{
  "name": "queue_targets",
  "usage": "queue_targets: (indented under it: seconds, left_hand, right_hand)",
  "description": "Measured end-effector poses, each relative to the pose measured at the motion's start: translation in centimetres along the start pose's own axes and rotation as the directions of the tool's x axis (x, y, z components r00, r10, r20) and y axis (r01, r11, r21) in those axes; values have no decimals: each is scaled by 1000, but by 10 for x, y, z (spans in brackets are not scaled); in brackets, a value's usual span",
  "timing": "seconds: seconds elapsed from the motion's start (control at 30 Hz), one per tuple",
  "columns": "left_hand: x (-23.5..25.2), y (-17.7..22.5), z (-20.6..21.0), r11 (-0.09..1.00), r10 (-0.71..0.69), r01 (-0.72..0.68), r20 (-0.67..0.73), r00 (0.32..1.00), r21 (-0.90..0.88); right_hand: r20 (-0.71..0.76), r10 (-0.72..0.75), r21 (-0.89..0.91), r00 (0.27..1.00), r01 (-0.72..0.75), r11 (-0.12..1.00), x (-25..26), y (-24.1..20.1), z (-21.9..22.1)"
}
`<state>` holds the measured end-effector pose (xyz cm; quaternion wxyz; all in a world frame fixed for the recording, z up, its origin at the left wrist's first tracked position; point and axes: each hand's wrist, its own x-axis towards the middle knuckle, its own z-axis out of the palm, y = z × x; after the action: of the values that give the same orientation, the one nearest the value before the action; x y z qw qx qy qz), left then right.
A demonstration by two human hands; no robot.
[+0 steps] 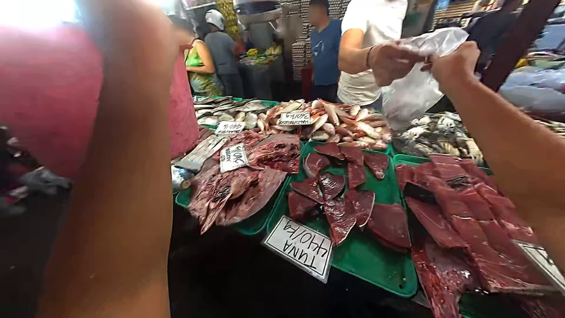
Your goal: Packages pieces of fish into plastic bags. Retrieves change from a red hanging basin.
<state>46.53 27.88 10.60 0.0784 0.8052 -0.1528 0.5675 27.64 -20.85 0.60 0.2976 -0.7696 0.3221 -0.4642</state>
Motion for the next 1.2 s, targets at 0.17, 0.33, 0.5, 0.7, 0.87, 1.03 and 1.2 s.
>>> queue_targets:
  seconds: [0.17,0.33,0.5,0.7,0.87,1.03,1.2]
  left_hand:
    - [-25,8,-56,914,-375,193,563,737,357]
    - [-28,-46,-36,836,-521,146,678,518,530]
    - [-26,-63,-38,832,-540,142,728,422,536]
    - [-24,-36,-39,867,-493,131,789,368,481]
    - [-29,-60,-15,944,-316,21,888,335,328]
    - [-33,-57,-33,966,-207,-80,923,325,245]
    - [-51,-65,-40,981,-159,-26,877,453,192]
  right_hand:
    - [46,-83,187,995,73,980,11,-25,24]
    - [96,-133,177,986,115,978,5,-44,46]
    - [194,-230,81,954,218,973,-26,-45,66]
    - [368,-339,44,866,348,937,-72,-35,83]
    - [418,-443,192,793,399,897,-104,-36,90]
    - [567,-551,406,612,375,834,-172,-64,126]
    - [413,-813,484,411,657,578,-227,-129,140]
